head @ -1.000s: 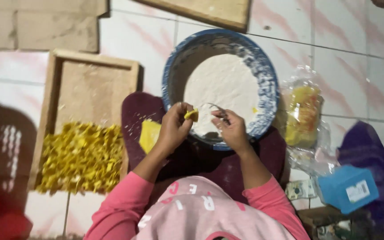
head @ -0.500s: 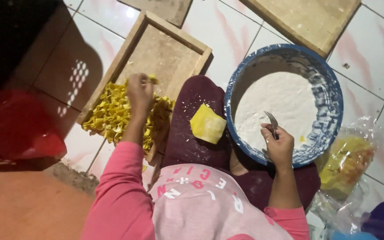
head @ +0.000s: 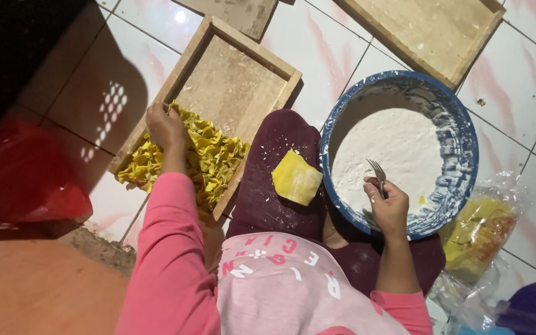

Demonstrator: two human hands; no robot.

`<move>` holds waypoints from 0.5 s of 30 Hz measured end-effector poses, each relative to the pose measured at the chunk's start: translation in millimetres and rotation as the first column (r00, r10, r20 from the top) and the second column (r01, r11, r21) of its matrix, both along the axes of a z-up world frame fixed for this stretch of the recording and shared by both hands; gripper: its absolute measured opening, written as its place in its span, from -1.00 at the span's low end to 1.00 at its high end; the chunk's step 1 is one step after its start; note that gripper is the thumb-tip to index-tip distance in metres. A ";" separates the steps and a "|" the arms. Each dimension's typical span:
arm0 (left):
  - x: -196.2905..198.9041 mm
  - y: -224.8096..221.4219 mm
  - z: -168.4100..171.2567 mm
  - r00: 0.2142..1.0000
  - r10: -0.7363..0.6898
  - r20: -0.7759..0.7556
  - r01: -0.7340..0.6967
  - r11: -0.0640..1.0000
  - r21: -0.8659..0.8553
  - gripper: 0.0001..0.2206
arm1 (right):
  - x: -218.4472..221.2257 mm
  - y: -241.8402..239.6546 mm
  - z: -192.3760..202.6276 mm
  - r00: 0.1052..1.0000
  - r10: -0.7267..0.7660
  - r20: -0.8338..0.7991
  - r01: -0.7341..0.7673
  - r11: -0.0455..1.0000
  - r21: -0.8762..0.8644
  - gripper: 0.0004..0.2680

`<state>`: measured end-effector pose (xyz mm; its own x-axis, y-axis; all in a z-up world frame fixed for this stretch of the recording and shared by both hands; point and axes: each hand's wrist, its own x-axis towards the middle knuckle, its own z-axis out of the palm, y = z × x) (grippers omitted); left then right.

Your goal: Filling small squares of yellow dough with a white mixture and folding them into specific shapes by hand.

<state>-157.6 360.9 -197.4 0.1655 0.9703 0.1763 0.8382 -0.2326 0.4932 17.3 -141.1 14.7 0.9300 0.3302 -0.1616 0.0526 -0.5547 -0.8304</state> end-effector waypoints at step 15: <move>-5.4 -19.5 14.4 0.992 -0.116 -0.046 0.122 0.977 0.175 -0.78 | 16.5 -20.8 -35.2 0.998 0.038 0.041 -0.039 0.999 0.018 -0.88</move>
